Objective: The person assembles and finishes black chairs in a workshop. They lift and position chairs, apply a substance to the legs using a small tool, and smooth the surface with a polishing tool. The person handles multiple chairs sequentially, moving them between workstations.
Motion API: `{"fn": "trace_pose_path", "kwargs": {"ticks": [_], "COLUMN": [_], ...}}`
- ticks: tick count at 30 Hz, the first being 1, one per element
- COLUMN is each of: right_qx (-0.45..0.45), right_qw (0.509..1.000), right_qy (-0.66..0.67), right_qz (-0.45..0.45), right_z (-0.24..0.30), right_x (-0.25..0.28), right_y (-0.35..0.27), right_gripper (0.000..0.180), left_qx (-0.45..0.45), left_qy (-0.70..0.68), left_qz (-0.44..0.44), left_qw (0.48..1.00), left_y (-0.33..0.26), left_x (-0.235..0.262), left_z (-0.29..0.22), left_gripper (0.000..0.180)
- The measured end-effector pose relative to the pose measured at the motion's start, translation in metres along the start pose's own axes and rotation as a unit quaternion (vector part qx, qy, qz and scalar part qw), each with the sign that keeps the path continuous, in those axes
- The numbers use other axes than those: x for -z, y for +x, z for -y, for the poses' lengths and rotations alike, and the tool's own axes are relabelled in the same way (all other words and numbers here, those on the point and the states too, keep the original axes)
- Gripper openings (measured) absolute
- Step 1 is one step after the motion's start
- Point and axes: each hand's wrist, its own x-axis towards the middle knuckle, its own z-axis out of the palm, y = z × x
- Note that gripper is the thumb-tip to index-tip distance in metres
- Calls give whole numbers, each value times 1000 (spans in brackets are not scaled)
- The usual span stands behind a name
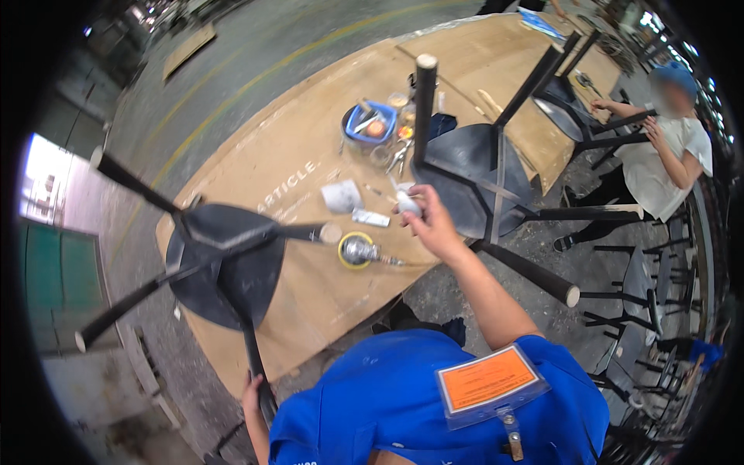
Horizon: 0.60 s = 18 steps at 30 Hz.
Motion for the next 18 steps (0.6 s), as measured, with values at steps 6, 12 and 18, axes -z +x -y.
{"fn": "trace_pose_path", "kwargs": {"ticks": [6,12,18], "right_qx": [-7,6,83], "right_qw": [995,995,996], "right_qy": [94,104,-18], "right_qz": [10,12,-4], "right_z": [26,26,25], "right_x": [0,-15,-29], "right_y": [-32,-27,-15], "right_gripper": [18,22,24], "left_qx": [7,4,7], "left_qy": [27,30,16], "left_qz": [0,2,6], "left_qw": [1000,1000,1000], "left_y": [-19,-21,-20], "left_x": [-16,-19,-17], "left_z": [-15,-18,-18], "left_gripper": [77,75,76]}}
